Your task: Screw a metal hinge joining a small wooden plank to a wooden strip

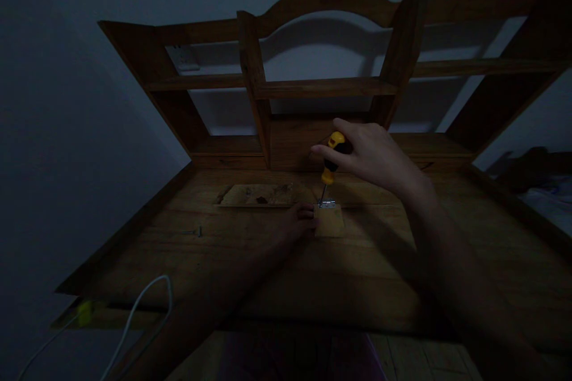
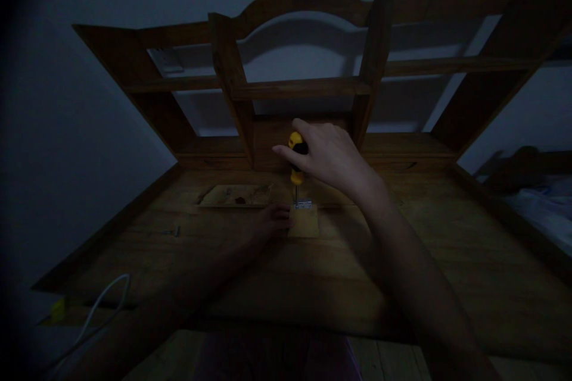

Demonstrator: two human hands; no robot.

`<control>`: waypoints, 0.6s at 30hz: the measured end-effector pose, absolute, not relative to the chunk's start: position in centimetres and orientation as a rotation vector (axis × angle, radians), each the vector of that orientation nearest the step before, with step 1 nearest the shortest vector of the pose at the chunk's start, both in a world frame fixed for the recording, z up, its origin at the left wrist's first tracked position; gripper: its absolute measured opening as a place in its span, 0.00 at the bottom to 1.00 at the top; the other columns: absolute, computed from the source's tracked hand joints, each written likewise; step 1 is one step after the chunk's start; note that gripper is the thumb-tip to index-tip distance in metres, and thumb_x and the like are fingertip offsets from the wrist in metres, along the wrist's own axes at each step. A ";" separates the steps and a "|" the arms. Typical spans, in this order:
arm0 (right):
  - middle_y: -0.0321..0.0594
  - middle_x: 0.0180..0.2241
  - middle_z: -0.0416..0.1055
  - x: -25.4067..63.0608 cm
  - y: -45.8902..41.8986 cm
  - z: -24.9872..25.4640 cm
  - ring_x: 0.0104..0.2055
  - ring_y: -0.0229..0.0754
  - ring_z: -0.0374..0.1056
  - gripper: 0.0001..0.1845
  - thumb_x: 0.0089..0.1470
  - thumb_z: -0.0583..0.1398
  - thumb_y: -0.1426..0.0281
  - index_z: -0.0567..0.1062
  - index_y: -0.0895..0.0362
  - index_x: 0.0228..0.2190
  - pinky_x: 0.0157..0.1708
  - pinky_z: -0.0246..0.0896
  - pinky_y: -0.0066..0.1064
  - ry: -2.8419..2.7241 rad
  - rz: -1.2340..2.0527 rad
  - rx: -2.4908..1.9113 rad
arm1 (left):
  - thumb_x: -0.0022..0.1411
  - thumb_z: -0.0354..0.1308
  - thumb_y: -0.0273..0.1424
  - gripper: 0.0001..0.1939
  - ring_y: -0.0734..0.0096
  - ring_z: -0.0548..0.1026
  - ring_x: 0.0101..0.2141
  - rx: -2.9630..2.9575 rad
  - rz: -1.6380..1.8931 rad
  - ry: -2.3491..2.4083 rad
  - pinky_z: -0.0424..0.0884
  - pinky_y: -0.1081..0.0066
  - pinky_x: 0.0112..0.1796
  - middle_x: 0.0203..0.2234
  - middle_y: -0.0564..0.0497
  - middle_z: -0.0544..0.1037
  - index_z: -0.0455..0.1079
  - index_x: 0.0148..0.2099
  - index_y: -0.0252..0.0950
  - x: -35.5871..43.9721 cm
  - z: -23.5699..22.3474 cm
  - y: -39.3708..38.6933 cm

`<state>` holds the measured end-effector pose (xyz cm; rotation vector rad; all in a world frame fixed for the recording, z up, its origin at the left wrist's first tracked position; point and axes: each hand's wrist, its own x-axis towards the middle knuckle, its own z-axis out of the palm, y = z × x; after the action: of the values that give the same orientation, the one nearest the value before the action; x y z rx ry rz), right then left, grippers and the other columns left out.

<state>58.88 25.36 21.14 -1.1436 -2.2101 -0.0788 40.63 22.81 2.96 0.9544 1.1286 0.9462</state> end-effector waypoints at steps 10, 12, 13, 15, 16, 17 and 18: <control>0.36 0.40 0.75 61.1 26.0 21.8 0.31 0.38 0.71 0.18 0.53 0.66 0.59 0.72 0.51 0.44 0.27 0.66 0.30 -2.385 0.921 -0.792 | 0.47 0.71 0.24 0.20 0.68 0.77 0.33 0.939 0.942 1.134 0.75 0.69 0.32 0.38 0.46 0.77 0.70 0.43 0.34 40.6 2.9 22.9; 0.36 0.41 0.75 61.6 25.9 21.9 0.34 0.40 0.72 0.21 0.52 0.67 0.61 0.72 0.51 0.47 0.30 0.69 0.31 -2.407 0.985 -0.767 | 0.48 0.70 0.24 0.20 0.68 0.77 0.34 0.955 0.949 1.131 0.75 0.70 0.32 0.38 0.46 0.76 0.70 0.44 0.34 40.5 2.5 23.0; 0.36 0.41 0.75 61.9 25.8 22.0 0.35 0.41 0.73 0.22 0.52 0.67 0.62 0.72 0.51 0.48 0.31 0.69 0.32 -2.412 0.998 -0.763 | 0.49 0.70 0.25 0.20 0.68 0.77 0.34 0.963 0.949 1.124 0.75 0.71 0.31 0.38 0.47 0.76 0.70 0.44 0.34 40.5 2.3 23.0; 0.36 0.40 0.75 62.1 25.8 22.0 0.35 0.42 0.74 0.24 0.51 0.67 0.61 0.72 0.50 0.49 0.31 0.68 0.32 -2.410 0.981 -0.784 | 0.49 0.71 0.26 0.20 0.69 0.77 0.34 0.972 0.949 1.111 0.75 0.71 0.31 0.38 0.47 0.76 0.70 0.44 0.34 40.4 2.1 23.1; 0.36 0.38 0.75 62.2 25.8 22.1 0.34 0.42 0.73 0.24 0.52 0.67 0.60 0.72 0.50 0.49 0.30 0.67 0.32 -2.404 0.948 -0.808 | 0.49 0.71 0.26 0.20 0.68 0.77 0.34 0.973 0.949 1.106 0.76 0.70 0.31 0.38 0.47 0.76 0.70 0.44 0.34 40.4 2.0 23.1; 0.35 0.36 0.75 62.1 25.8 22.1 0.32 0.41 0.73 0.24 0.51 0.67 0.58 0.72 0.50 0.49 0.29 0.66 0.31 -2.403 0.896 -0.838 | 0.49 0.71 0.26 0.20 0.68 0.77 0.34 0.970 0.951 1.105 0.76 0.70 0.31 0.38 0.47 0.76 0.70 0.44 0.34 40.5 2.0 23.1; 0.34 0.34 0.75 62.0 25.9 22.0 0.31 0.41 0.72 0.23 0.51 0.67 0.57 0.73 0.51 0.47 0.29 0.65 0.31 -2.406 0.818 -0.874 | 0.49 0.71 0.25 0.20 0.68 0.77 0.34 0.967 0.951 1.106 0.76 0.69 0.31 0.37 0.47 0.76 0.70 0.44 0.34 40.5 2.1 23.1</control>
<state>61.96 25.91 22.04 -0.8736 -2.4061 0.8183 40.48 23.13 2.11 0.9668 1.1061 0.9512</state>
